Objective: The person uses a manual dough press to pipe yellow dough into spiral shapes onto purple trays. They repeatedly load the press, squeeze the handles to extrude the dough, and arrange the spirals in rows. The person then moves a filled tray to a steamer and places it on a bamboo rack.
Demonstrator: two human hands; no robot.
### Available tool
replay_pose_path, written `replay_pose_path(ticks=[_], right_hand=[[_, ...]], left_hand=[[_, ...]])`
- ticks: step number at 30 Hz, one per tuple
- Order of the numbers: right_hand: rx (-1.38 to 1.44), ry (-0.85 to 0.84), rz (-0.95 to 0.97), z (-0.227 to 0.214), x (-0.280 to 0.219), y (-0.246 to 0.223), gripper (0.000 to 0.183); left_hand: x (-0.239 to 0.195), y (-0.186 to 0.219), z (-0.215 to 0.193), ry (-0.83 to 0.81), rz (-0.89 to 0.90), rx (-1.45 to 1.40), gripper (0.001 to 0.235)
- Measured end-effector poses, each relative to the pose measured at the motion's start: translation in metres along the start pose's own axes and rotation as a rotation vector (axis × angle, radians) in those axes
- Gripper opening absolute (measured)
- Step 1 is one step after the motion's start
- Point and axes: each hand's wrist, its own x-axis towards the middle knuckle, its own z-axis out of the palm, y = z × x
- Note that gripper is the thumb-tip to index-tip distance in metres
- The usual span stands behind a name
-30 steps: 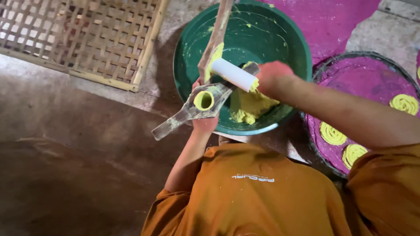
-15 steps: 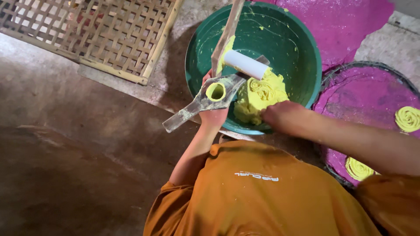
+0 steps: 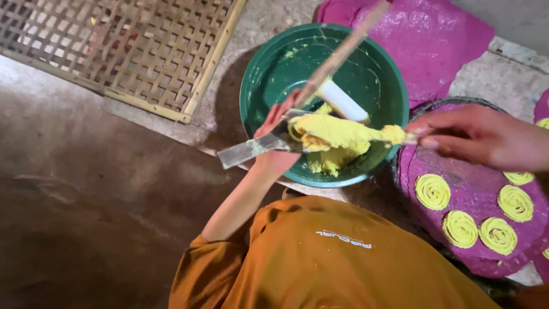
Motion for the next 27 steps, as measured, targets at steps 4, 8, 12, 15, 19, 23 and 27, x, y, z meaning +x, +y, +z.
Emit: replay_pose_path(ticks=[4, 8, 12, 15, 19, 23, 27], right_hand=[[-0.511, 0.249, 0.069, -0.003, 0.006, -0.017, 0.035], [-0.99, 0.481, -0.199, 0.024, 0.018, -0.069, 0.023], [-1.409, 0.39, -0.255, 0.082, 0.047, -0.103, 0.014], [-1.241, 0.385, -0.351, 0.089, 0.031, -0.096, 0.036], [-1.093, 0.589, -0.192, 0.057, -0.035, -0.085, 0.039], [-1.283, 0.559, -0.219, 0.037, -0.031, -0.089, 0.035], [-1.346, 0.571, -0.348, 0.048, 0.003, -0.089, 0.014]], left_hand=[[0.013, 0.008, 0.0, -0.326, -0.063, -0.009, 0.066], [0.014, 0.003, 0.028, -0.449, -0.109, -0.195, 0.068], [-0.007, -0.004, 0.052, -0.334, 0.06, -0.193, 0.082], [-0.034, -0.009, 0.049, -0.305, 0.021, -0.111, 0.063], [-0.031, -0.032, 0.028, -0.239, -0.199, -0.154, 0.047], [-0.005, -0.042, 0.036, -0.108, -0.815, -1.512, 0.042], [-0.012, -0.029, 0.063, -0.205, -0.937, -2.035, 0.044]])
